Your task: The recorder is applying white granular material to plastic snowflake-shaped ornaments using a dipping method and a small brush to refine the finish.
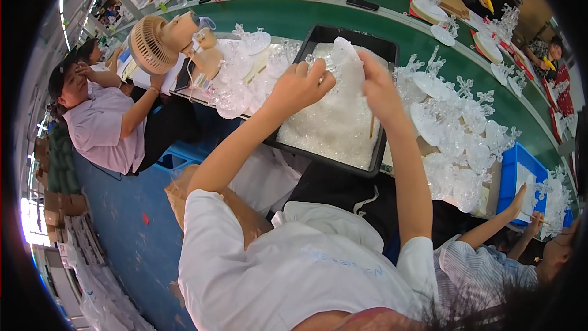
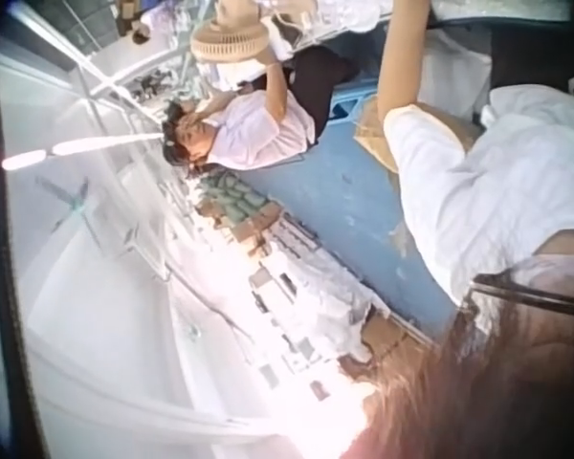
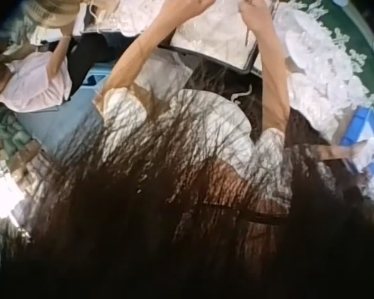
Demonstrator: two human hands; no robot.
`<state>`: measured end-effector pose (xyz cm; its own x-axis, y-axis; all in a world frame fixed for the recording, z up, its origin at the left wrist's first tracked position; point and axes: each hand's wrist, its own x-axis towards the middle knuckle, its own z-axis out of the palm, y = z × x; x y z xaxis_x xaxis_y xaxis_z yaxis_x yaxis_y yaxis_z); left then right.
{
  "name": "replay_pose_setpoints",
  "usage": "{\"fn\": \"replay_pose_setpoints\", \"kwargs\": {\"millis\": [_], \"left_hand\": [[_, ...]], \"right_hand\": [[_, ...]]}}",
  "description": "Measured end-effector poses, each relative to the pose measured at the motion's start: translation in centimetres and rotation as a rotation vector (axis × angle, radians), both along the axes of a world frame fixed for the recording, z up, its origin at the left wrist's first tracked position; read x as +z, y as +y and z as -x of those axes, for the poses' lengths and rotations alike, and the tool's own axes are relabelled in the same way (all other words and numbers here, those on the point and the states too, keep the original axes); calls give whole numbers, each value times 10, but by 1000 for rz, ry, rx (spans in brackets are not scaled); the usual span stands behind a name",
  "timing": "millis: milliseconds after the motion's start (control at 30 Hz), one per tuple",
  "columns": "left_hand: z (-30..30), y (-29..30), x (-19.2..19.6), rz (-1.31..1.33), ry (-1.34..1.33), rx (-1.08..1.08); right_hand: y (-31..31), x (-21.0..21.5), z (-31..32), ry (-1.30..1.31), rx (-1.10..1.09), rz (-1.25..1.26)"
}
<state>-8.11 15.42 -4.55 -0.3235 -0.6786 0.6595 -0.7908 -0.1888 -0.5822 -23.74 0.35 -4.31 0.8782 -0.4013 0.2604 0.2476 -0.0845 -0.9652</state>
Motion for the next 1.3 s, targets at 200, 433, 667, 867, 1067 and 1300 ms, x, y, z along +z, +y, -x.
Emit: {"fn": "replay_pose_setpoints", "kwargs": {"millis": [200,433,667,867,1067,1300], "left_hand": [[-3,3,-11,20,45,41],[-3,1,-8,59,58,51],[-1,-1,-16,113,268,19],[5,9,-12,-30,663,3],[5,11,-8,-18,649,3],[1,14,-7,-29,630,-36]], "right_hand": [[28,12,11,79,-52,-2],[4,0,-1,-43,-272,313],[13,17,6,-26,-146,457],[-26,20,3,69,-145,295],[-12,20,-3,-98,-162,473],[-32,9,-7,-109,-109,201]]}}
